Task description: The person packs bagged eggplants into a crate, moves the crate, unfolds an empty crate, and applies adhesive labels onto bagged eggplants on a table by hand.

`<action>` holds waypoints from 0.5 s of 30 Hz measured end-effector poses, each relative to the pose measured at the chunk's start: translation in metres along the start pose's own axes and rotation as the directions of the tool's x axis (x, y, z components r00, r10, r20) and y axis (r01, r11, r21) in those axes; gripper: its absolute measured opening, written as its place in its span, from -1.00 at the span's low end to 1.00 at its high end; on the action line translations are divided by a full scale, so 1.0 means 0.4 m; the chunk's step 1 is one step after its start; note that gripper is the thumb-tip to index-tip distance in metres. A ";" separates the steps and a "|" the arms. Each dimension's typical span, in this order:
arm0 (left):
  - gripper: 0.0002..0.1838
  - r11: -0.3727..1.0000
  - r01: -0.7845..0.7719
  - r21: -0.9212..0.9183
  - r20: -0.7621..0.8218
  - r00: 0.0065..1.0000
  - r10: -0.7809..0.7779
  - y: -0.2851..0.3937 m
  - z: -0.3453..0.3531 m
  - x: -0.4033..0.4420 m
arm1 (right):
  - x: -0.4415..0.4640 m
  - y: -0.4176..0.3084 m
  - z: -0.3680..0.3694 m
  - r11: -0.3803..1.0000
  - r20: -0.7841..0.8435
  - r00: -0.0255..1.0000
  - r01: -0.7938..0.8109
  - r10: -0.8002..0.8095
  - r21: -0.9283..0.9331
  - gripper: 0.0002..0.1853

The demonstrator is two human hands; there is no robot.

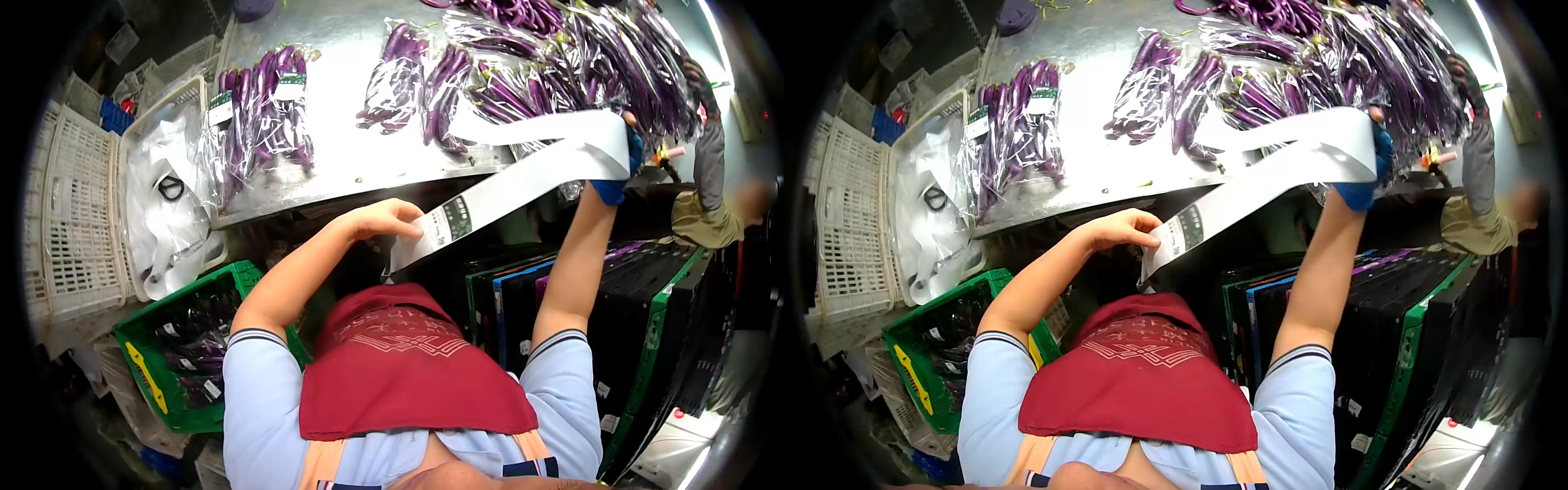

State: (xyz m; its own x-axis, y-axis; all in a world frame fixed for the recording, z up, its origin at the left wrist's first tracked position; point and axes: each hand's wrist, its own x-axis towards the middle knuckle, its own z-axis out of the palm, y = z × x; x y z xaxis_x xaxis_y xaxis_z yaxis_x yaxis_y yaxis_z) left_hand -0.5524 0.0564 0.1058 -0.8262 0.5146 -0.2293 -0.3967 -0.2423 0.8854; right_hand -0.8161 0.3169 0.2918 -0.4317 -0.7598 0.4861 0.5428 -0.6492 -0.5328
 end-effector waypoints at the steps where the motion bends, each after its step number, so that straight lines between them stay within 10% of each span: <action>1: -0.63 1.000 -0.014 -0.006 0.005 1.000 0.014 -0.010 -0.010 0.013 | 0.008 0.012 0.058 0.997 -0.037 0.999 0.015 -0.018 -0.075 -0.79; 5: -0.70 0.999 -0.039 0.024 0.037 0.999 0.038 -0.042 -0.038 0.062 | -0.014 -0.035 0.052 0.831 -0.380 0.871 0.054 -0.310 -0.554 -0.76; 15: -0.77 0.997 -0.071 -0.010 -0.099 0.993 0.070 -0.061 -0.160 0.012 | 0.005 0.017 0.102 0.226 -0.448 0.798 -0.387 -0.404 -0.894 -0.78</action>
State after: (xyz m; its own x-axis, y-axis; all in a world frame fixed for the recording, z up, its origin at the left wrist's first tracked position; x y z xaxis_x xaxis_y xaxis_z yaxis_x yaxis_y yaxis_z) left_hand -0.5725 0.0122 0.0573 -0.8876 0.4121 -0.2058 -0.3407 -0.2865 0.8955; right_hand -0.7839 0.3124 0.3176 -0.8863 -0.3592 0.2924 -0.3537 0.1173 -0.9280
